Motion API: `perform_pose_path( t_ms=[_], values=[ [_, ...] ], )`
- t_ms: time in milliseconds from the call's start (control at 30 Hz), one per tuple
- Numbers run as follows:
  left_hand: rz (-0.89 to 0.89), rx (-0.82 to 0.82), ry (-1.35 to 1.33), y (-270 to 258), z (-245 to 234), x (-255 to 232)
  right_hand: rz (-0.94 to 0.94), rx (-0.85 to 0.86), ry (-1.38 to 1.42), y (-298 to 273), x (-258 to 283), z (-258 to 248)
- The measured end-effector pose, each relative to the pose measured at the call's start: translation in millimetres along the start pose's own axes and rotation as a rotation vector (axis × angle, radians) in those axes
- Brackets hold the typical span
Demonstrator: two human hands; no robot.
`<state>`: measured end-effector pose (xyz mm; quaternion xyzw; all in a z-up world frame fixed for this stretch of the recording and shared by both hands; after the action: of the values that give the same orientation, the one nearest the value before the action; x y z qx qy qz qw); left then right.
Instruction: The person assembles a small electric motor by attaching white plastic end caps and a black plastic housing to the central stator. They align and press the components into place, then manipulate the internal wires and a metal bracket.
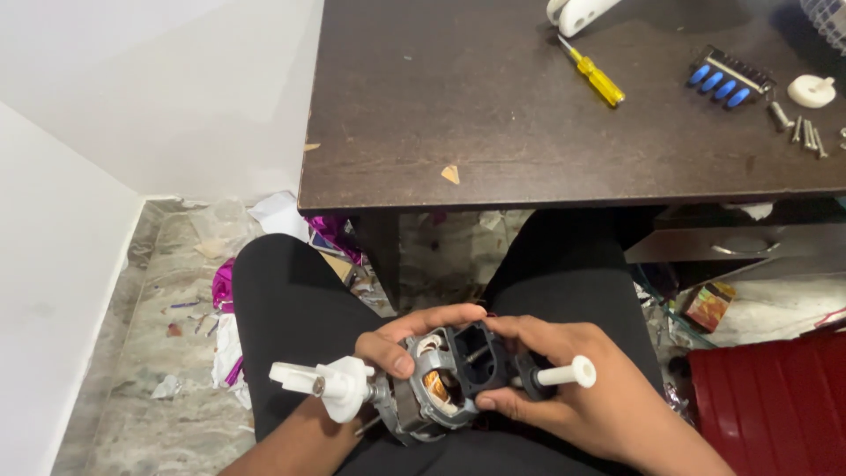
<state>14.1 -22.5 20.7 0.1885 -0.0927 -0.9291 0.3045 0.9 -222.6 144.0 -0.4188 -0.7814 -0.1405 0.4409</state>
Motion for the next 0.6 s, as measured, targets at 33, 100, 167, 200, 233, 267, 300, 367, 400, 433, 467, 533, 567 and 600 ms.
perform_pose_path(
  t_ms=[33, 100, 167, 200, 233, 267, 300, 367, 400, 433, 467, 533, 567, 600],
  values=[
    [-0.007, -0.001, -0.004, 1, 1, 0, 0.034, 0.008, 0.006, 0, -1, 0],
    [-0.018, 0.002, -0.013, 3, 2, -1, 0.104, 0.027, 0.013, 0, -3, -1],
    [-0.040, 0.010, -0.013, 0, 5, -3, 0.164, 0.026, 0.002, 0, -5, 1],
    [-0.051, 0.015, -0.013, -1, 6, -3, 0.193, 0.026, -0.005, -1, -6, 3],
    [-0.047, 0.007, -0.024, -3, 7, -1, 0.135, -0.006, -0.008, -3, -4, 4],
    [-0.042, 0.004, -0.028, -3, 7, -2, 0.070, -0.041, -0.016, -3, -2, 4],
    [-0.038, 0.000, -0.031, -3, 6, -3, 0.005, -0.075, -0.025, -3, -1, 4],
    [-0.026, 0.013, -0.031, -3, 5, -1, 0.036, -0.050, 0.008, -3, -1, 7],
    [-0.021, 0.020, -0.026, -3, 4, -1, 0.047, -0.040, 0.024, -3, -1, 9],
    [-0.025, 0.007, -0.040, -5, 3, 0, 0.052, -0.046, -0.002, -5, -1, 9],
    [-0.027, -0.002, -0.049, -6, 0, 0, 0.052, -0.053, -0.033, -4, -1, 9],
    [-0.062, 0.001, -0.032, -5, -8, -3, 0.019, -0.058, -0.021, -4, -2, 6],
    [-0.093, 0.013, -0.007, -3, -13, -5, -0.015, -0.054, 0.021, -4, -1, 6],
    [-0.130, 0.019, 0.014, -7, -17, -3, -0.044, -0.050, 0.069, -5, -2, 8]
  ],
)
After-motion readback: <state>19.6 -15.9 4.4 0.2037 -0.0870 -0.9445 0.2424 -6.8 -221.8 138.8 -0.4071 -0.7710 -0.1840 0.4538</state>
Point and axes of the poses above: each hand's wrist, its own y-axis towards the middle knuckle, its own z-axis out of the palm, x = y × z, the point moved 3 cm from there along y, towards the middle knuckle, and after that the axes turned 8 degrees about x, right-handed, at the moved point
